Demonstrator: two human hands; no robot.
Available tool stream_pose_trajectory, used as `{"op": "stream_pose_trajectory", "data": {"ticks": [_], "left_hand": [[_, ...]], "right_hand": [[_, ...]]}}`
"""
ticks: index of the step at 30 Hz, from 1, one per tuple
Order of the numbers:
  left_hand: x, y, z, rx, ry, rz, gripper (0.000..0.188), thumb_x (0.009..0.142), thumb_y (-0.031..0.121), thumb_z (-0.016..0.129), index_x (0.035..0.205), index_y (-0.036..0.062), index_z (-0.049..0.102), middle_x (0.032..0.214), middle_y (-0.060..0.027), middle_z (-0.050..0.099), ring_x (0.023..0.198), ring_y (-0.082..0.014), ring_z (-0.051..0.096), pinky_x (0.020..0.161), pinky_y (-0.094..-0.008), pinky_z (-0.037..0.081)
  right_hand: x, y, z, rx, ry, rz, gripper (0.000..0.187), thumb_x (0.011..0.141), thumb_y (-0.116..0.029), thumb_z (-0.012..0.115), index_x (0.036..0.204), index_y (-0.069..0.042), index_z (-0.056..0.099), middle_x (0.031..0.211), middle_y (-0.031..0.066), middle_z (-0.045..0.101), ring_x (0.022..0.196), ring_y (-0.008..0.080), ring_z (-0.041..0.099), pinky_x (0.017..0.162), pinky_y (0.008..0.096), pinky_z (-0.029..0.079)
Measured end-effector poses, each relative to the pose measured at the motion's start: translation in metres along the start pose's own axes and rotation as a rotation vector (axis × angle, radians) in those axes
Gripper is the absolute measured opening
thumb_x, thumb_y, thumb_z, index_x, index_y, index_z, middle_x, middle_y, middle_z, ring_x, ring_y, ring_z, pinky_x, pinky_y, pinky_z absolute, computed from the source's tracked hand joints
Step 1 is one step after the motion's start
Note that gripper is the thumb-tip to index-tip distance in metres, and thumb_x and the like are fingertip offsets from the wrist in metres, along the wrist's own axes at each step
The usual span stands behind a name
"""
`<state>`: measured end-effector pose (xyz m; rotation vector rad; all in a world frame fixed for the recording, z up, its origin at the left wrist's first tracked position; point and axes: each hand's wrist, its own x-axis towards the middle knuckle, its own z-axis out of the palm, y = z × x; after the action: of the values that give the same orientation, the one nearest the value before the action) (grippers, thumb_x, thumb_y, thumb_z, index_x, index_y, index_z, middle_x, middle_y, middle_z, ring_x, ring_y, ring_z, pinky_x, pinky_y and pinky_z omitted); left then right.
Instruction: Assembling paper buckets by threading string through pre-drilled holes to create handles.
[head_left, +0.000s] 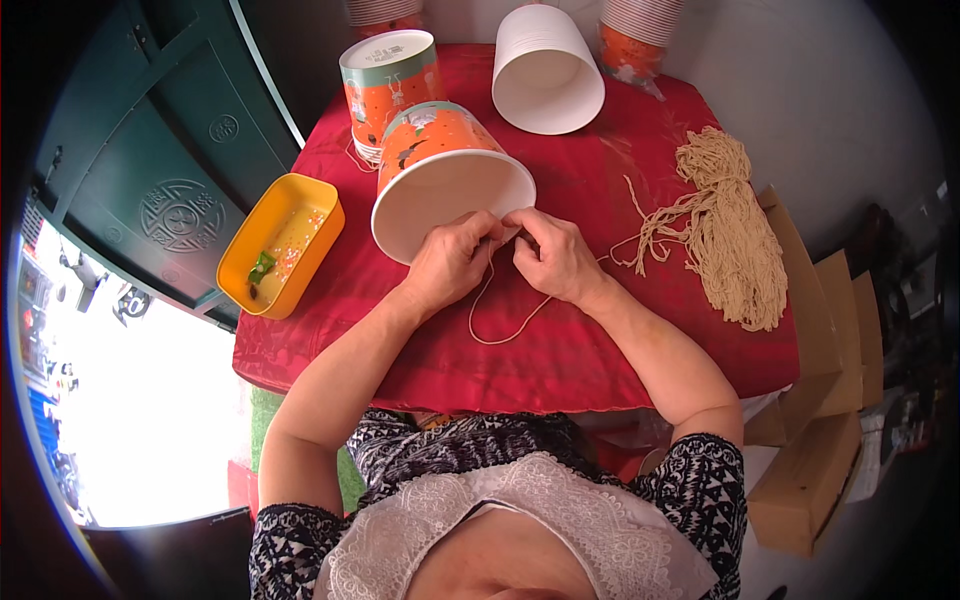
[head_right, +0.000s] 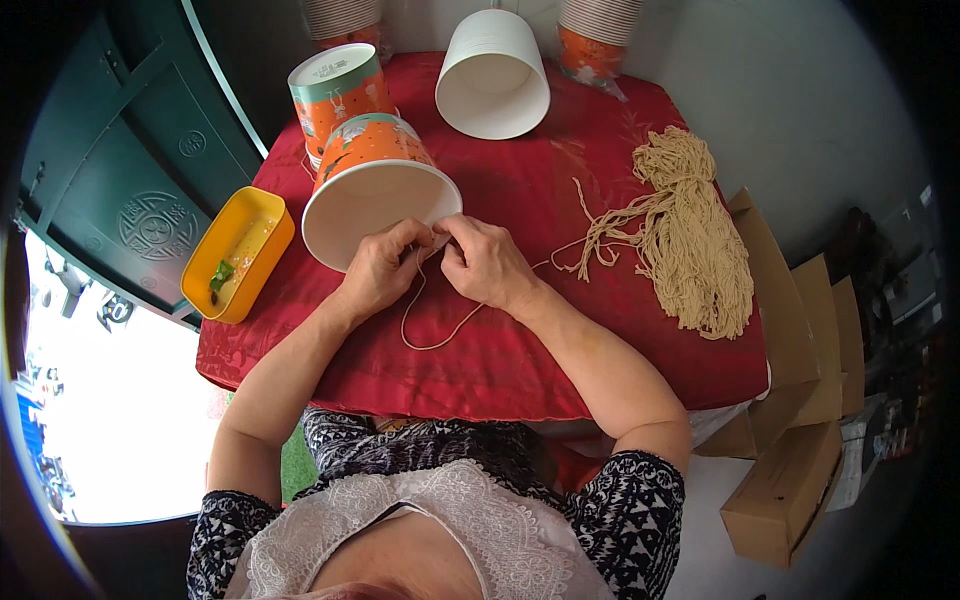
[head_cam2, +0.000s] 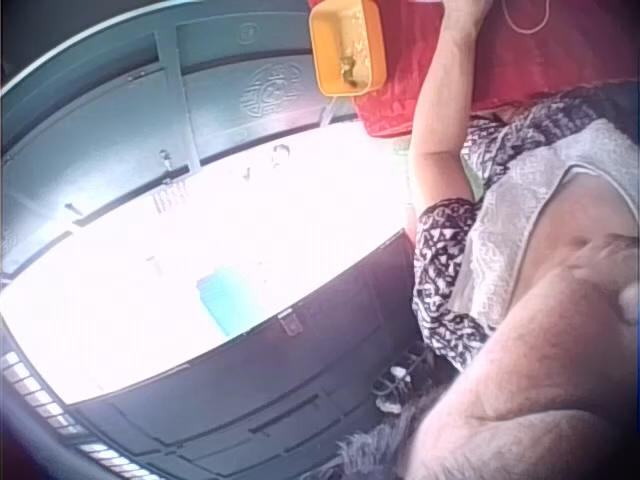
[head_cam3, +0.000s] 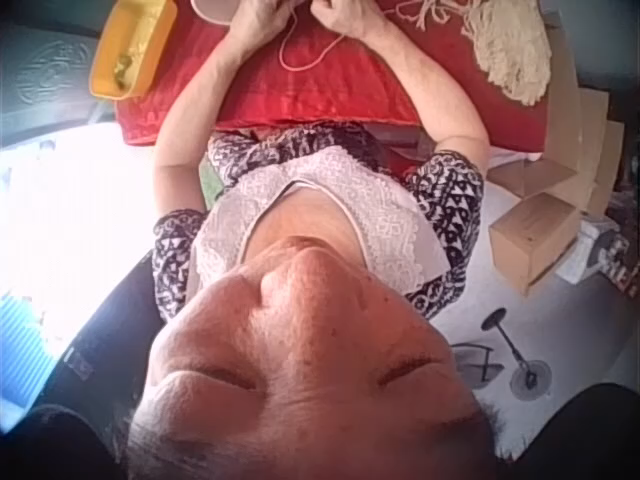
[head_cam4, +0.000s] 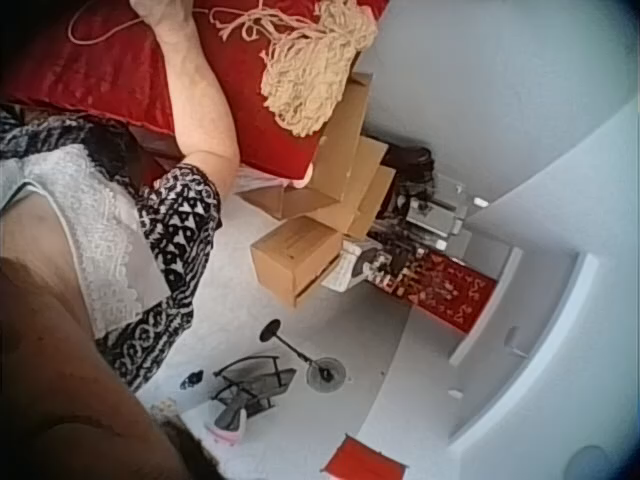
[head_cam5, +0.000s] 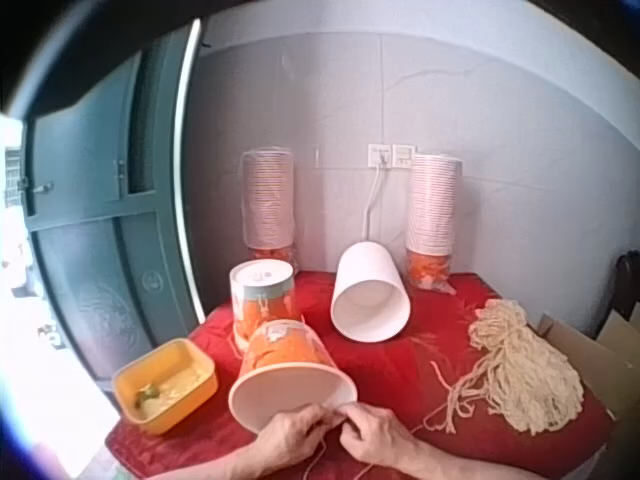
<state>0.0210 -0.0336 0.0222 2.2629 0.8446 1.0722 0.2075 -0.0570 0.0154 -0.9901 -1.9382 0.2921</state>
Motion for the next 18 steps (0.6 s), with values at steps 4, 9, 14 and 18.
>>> {"op": "stream_pose_trajectory", "data": {"ticks": [4,9,14,18], "left_hand": [[0.0000,-0.0008,-0.0007,0.024,-0.006,0.015,0.008,0.085,0.002,0.064,0.089,0.0023,0.057,0.087,-0.0143,0.066,0.083,-0.0347,0.065,0.070,-0.0410,0.051],[-0.0009,-0.0026,0.0002,-0.002,-0.003,0.031,0.007,0.085,0.002,0.064,0.089,0.0019,0.057,0.087,-0.0145,0.066,0.082,-0.0346,0.065,0.070,-0.0406,0.051],[-0.0006,-0.0026,0.0004,0.001,-0.007,0.012,0.007,0.085,0.002,0.064,0.089,0.0020,0.058,0.085,-0.0141,0.066,0.080,-0.0337,0.065,0.069,-0.0399,0.051],[-0.0004,-0.0042,0.0010,0.008,0.003,0.002,0.007,0.085,0.002,0.064,0.089,0.0025,0.059,0.084,-0.0136,0.066,0.079,-0.0332,0.065,0.068,-0.0398,0.051]], "right_hand": [[-0.0001,-0.0008,0.0021,-0.002,0.053,-0.030,0.028,0.077,0.004,0.055,0.104,0.003,0.059,0.092,0.0226,0.067,0.081,0.0374,0.067,0.069,0.0419,0.057],[0.0005,-0.0017,-0.0017,0.061,-0.022,0.032,0.019,0.079,0.002,0.059,0.099,0.003,0.059,0.090,0.0211,0.067,0.080,0.0369,0.067,0.068,0.0412,0.056],[0.0002,0.0003,-0.0025,0.066,-0.039,0.044,0.013,0.081,0.001,0.063,0.093,0.001,0.058,0.086,0.0195,0.066,0.080,0.0366,0.067,0.066,0.0408,0.055],[-0.0007,0.0038,-0.0009,0.047,-0.030,0.015,0.013,0.083,0.002,0.064,0.094,0.001,0.058,0.085,0.0152,0.066,0.076,0.0283,0.067,0.065,0.0352,0.053]]}}
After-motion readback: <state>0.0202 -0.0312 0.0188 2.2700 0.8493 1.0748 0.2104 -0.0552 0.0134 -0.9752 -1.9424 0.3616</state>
